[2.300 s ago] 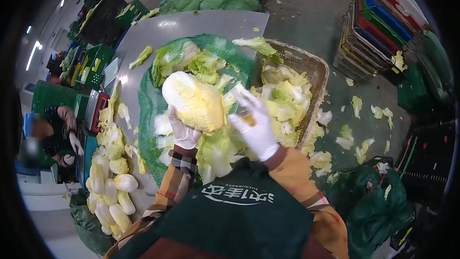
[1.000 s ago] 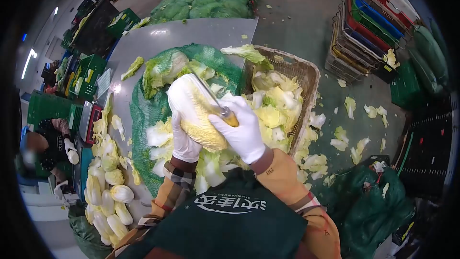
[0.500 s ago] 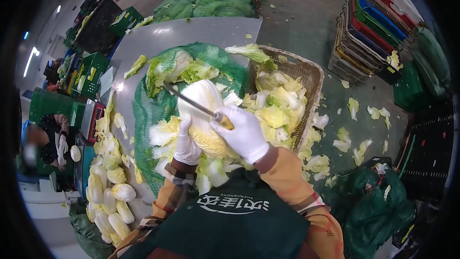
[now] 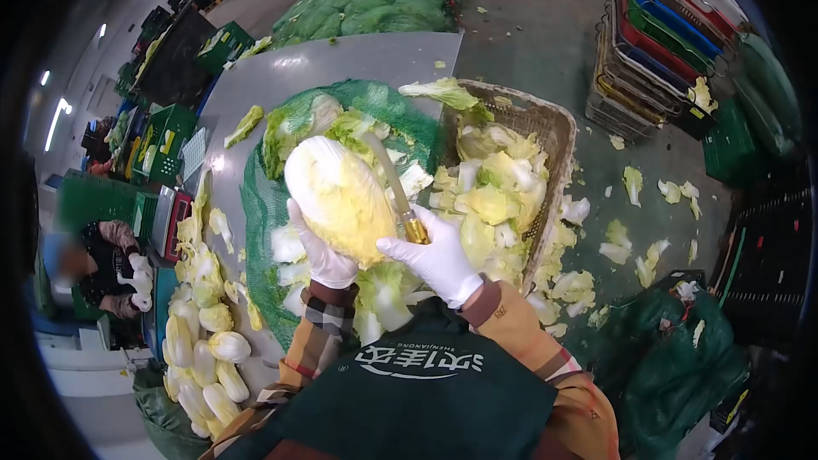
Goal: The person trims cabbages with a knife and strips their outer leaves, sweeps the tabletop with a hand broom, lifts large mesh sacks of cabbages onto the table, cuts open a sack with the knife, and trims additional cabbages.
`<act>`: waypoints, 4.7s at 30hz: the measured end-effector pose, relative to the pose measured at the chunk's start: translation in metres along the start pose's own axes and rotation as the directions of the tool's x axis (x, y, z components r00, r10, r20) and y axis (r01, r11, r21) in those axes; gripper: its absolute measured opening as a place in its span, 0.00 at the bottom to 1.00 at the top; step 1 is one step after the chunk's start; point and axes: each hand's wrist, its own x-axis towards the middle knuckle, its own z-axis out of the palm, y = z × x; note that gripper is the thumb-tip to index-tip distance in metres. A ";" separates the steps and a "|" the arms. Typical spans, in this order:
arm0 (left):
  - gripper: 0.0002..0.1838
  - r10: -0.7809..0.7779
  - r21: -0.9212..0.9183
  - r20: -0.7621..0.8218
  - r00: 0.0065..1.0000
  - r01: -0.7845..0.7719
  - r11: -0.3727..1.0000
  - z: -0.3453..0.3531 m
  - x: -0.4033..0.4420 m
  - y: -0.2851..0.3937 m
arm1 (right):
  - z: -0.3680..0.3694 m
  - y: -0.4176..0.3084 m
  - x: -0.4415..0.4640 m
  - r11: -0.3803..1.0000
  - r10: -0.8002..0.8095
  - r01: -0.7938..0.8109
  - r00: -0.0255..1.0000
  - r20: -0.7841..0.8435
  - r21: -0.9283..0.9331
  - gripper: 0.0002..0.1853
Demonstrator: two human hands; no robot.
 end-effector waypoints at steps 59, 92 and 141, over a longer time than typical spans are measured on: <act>0.46 -0.467 0.280 -0.156 0.870 0.493 0.824 -0.024 -0.031 0.000 | -0.090 0.063 0.024 0.800 -0.244 0.038 0.933 -0.266 -0.599 0.20; 0.43 0.088 0.371 -0.087 0.992 -0.049 0.927 -0.012 -0.024 -0.011 | -0.016 0.003 -0.074 0.841 -0.087 0.083 0.996 0.018 -0.535 0.10; 0.40 -0.303 0.100 -0.124 0.945 0.316 0.944 -0.049 -0.024 -0.038 | -0.011 0.014 -0.057 0.872 -0.044 0.170 0.961 0.272 -0.460 0.08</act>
